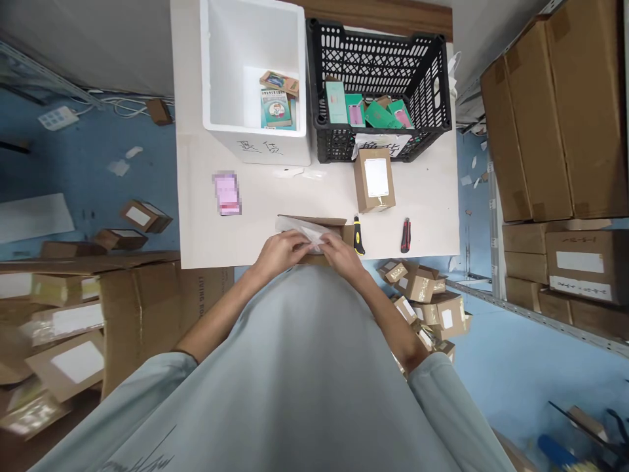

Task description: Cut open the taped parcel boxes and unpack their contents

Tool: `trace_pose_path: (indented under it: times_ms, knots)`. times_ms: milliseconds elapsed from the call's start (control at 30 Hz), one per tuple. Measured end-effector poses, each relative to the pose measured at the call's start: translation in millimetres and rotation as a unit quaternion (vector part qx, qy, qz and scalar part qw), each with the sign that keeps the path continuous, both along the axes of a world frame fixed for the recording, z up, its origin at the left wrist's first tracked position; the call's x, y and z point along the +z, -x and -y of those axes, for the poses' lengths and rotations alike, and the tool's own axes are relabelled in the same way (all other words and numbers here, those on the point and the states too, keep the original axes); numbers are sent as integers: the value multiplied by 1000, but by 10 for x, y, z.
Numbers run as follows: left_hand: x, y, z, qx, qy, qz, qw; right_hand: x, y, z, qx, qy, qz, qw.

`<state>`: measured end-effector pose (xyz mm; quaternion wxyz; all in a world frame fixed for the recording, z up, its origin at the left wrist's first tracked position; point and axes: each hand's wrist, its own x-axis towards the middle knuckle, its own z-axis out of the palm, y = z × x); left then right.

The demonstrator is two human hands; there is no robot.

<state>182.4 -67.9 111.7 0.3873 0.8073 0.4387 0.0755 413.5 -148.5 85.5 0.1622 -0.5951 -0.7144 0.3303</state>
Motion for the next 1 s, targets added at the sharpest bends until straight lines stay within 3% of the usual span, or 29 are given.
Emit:
trace_pose_path:
  times_ms: [100,167,333,533,633,733,800,867,933,1000]
  knots:
    - [52,-21,117,51,-35,4,998,-122,30,-31,43,46,61,996]
    - [23,-44,138,22,-37,13,999,-183,58,-77,51,49,75,995]
    - [-245,-128,60,-88,35,-47,994,-165,99,-54,48,63,104,991]
    - [-541,-367,-68,-86,90,-131,984,-154,108,15,58,75,80,992]
    - [-520,-421,-70,-83,87,-134,984,-235,138,-68,71,115,73,988]
    - [-345,-278,10,-67,63,-77,993,-213,118,-76,60,106,47,991]
    - [-197,-69,88,1,32,28,999,-130,32,17,2,43,14,999]
    - [-94,182,151,126,10,73,989,-53,-116,166,-122,-32,-12,992]
    - [-86,417,179,234,6,62,970,-51,-291,319,-268,-70,-33,960]
    - [-177,585,171,277,51,53,958,-150,-429,433,-372,-39,-84,924]
